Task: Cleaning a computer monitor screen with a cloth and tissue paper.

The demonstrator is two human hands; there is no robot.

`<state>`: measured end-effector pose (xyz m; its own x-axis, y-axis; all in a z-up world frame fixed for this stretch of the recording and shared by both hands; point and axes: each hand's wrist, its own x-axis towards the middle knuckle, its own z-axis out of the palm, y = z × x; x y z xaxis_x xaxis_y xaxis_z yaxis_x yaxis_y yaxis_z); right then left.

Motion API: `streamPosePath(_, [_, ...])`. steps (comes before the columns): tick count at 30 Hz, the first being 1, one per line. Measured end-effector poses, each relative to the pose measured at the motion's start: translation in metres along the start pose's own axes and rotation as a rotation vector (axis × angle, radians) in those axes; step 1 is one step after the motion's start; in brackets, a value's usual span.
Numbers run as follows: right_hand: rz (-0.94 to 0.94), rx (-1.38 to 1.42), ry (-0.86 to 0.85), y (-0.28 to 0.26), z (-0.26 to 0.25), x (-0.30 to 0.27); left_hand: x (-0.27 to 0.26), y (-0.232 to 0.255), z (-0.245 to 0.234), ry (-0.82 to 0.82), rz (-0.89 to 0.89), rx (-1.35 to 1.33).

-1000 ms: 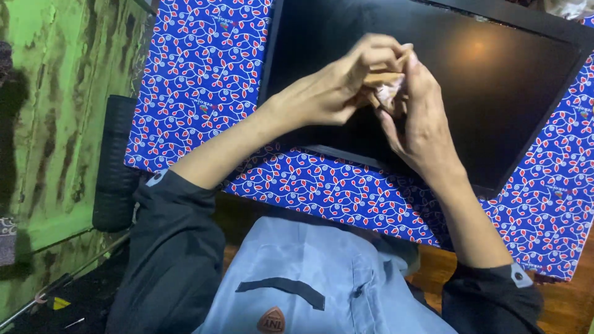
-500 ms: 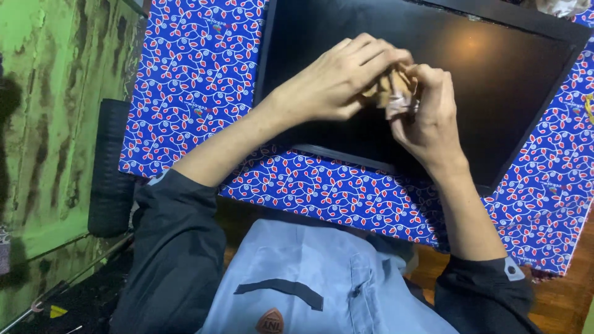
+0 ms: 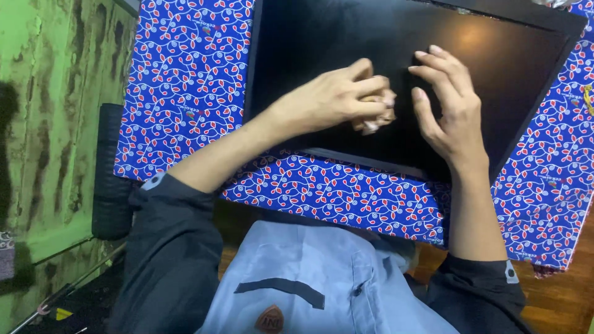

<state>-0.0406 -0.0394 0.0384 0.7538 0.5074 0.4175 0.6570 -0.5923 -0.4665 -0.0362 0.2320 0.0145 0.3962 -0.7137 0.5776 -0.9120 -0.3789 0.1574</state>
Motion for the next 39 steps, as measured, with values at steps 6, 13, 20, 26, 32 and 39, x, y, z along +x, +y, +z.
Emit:
streamPosePath(6, [0.014,0.074,-0.018,-0.004,0.001,0.002,-0.039,-0.002,-0.053,-0.183,-0.059,-0.019])
streamPosePath(13, [0.012,0.075,-0.019,-0.005,0.001,0.002,-0.007,-0.028,-0.033,0.04,-0.161,0.167])
streamPosePath(20, [0.015,0.077,-0.029,-0.004,0.001,0.004,0.001,-0.03,-0.011,0.05,-0.158,0.145])
streamPosePath(26, [-0.011,0.076,-0.018,-0.003,0.002,0.004,-0.068,-0.03,-0.069,-0.125,-0.214,0.079])
streamPosePath(32, [0.012,0.096,-0.012,-0.007,0.002,0.004,-0.08,-0.069,-0.073,-0.105,-0.411,0.202])
streamPosePath(39, [-0.003,0.085,-0.01,-0.008,0.002,0.006,-0.02,-0.082,-0.013,0.189,-0.449,0.132])
